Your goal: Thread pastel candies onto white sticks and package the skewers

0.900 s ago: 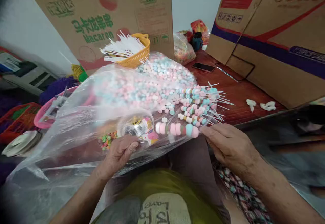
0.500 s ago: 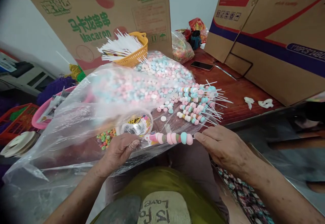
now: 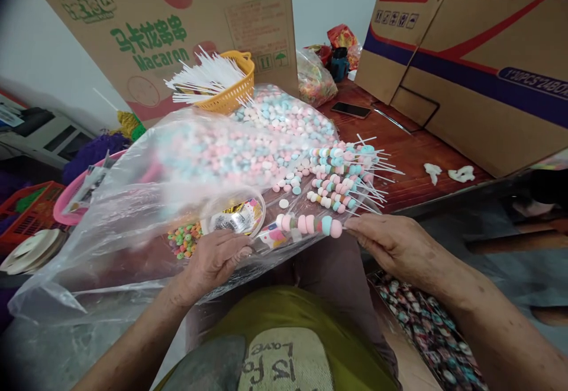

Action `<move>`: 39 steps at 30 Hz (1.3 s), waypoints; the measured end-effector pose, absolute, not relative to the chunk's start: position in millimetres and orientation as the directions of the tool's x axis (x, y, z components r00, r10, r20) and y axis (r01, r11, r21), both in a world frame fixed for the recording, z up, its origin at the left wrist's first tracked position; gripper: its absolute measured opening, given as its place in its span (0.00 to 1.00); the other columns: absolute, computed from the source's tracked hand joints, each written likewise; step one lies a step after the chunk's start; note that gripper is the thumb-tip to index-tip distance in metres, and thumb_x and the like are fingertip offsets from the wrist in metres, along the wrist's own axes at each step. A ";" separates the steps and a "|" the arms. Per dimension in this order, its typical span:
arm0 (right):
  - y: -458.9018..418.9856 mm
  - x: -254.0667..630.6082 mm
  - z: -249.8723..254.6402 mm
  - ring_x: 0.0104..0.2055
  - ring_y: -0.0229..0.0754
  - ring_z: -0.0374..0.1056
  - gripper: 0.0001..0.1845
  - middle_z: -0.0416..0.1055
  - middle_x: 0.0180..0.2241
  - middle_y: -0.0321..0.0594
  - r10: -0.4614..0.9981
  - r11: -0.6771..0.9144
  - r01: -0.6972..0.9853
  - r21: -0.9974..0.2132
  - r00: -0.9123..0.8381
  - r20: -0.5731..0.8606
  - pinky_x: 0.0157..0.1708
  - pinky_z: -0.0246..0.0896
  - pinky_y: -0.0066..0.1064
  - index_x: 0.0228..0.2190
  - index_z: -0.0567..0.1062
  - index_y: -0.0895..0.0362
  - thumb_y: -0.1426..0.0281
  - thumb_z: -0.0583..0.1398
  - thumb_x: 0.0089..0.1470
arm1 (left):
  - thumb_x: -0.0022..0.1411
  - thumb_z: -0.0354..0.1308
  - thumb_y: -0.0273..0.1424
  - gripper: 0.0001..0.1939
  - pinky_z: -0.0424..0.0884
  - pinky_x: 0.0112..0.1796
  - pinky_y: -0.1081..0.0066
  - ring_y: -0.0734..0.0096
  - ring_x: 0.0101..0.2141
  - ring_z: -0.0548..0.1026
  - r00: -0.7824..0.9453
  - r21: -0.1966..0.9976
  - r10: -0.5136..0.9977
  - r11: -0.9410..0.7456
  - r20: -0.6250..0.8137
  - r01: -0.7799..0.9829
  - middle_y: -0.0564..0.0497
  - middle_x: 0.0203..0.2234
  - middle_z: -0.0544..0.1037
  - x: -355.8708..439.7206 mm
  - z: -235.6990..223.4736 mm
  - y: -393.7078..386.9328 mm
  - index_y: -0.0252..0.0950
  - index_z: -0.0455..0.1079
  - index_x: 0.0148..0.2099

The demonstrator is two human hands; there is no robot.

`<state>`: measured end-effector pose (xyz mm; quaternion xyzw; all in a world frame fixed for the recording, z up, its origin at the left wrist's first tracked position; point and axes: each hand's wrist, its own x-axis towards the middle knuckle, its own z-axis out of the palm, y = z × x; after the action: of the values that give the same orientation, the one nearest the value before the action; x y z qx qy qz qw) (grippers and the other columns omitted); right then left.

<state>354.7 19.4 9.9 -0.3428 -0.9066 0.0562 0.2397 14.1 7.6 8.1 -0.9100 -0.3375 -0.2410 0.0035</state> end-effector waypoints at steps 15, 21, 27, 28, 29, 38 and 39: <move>10.7 359.7 13.6 0.31 0.38 0.72 0.11 0.75 0.32 0.38 0.682 0.715 0.643 -0.274 -0.555 0.477 0.28 0.66 0.26 0.41 0.70 0.54 0.73 0.51 0.58 | 0.64 0.48 0.28 0.08 0.64 0.27 0.75 0.74 0.25 0.71 0.596 0.204 0.623 -0.758 0.507 0.619 0.51 0.25 0.76 14.8 7.0 7.4 0.33 0.68 0.39; 6.3 357.8 5.4 0.34 0.38 0.71 0.16 0.75 0.34 0.38 0.637 0.762 0.595 -0.256 -0.616 0.464 0.33 0.66 0.28 0.44 0.69 0.53 0.77 0.52 0.55 | 0.66 0.45 0.31 0.13 0.64 0.28 0.75 0.74 0.24 0.70 0.545 0.286 0.716 -0.684 0.436 0.671 0.52 0.22 0.74 11.1 7.9 7.1 0.34 0.70 0.35; 1.1 360.3 12.8 0.28 0.37 0.64 0.18 0.69 0.27 0.37 0.609 0.789 0.573 -0.220 -0.685 0.400 0.27 0.58 0.28 0.46 0.67 0.55 0.78 0.51 0.55 | 0.66 0.42 0.32 0.17 0.63 0.29 0.76 0.74 0.25 0.70 0.541 0.380 0.816 -0.576 0.205 0.724 0.52 0.22 0.73 10.3 7.8 6.3 0.35 0.69 0.31; 0.5 360.3 13.3 0.27 0.37 0.63 0.17 0.68 0.26 0.37 0.602 0.790 0.585 -0.183 -0.685 0.411 0.26 0.57 0.28 0.45 0.68 0.56 0.78 0.52 0.55 | 0.66 0.42 0.33 0.17 0.63 0.29 0.75 0.74 0.26 0.70 0.545 0.391 0.819 -0.567 0.177 0.725 0.52 0.22 0.73 10.8 7.7 6.2 0.34 0.69 0.31; 0.0 360.3 13.4 0.26 0.37 0.62 0.16 0.68 0.26 0.37 0.599 0.786 0.601 -0.146 -0.680 0.423 0.25 0.55 0.28 0.44 0.68 0.56 0.79 0.52 0.54 | 0.66 0.42 0.33 0.17 0.62 0.29 0.75 0.74 0.26 0.70 0.541 0.405 0.826 -0.555 0.159 0.727 0.52 0.21 0.72 11.3 7.8 5.9 0.34 0.68 0.30; -3.8 357.8 18.1 0.26 0.38 0.59 0.17 0.69 0.27 0.40 0.569 0.797 0.591 -0.128 -0.660 0.491 0.26 0.52 0.30 0.45 0.69 0.57 0.79 0.54 0.53 | 0.66 0.43 0.34 0.19 0.60 0.27 0.78 0.78 0.23 0.65 0.466 0.713 0.880 -0.385 0.092 0.586 0.55 0.19 0.67 13.1 14.0 2.7 0.33 0.65 0.27; -4.4 357.2 19.9 0.26 0.38 0.59 0.18 0.69 0.27 0.39 0.570 0.795 0.592 -0.133 -0.652 0.501 0.25 0.52 0.30 0.46 0.68 0.56 0.79 0.54 0.53 | 0.66 0.43 0.35 0.19 0.60 0.27 0.78 0.78 0.23 0.64 0.463 0.748 0.883 -0.358 0.076 0.559 0.55 0.19 0.66 13.0 14.5 2.8 0.33 0.65 0.26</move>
<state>357.2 -4.4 19.9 -0.3198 -0.9085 -0.0211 0.2681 13.0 2.8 14.5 -0.7874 -0.4579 -0.2425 -0.3339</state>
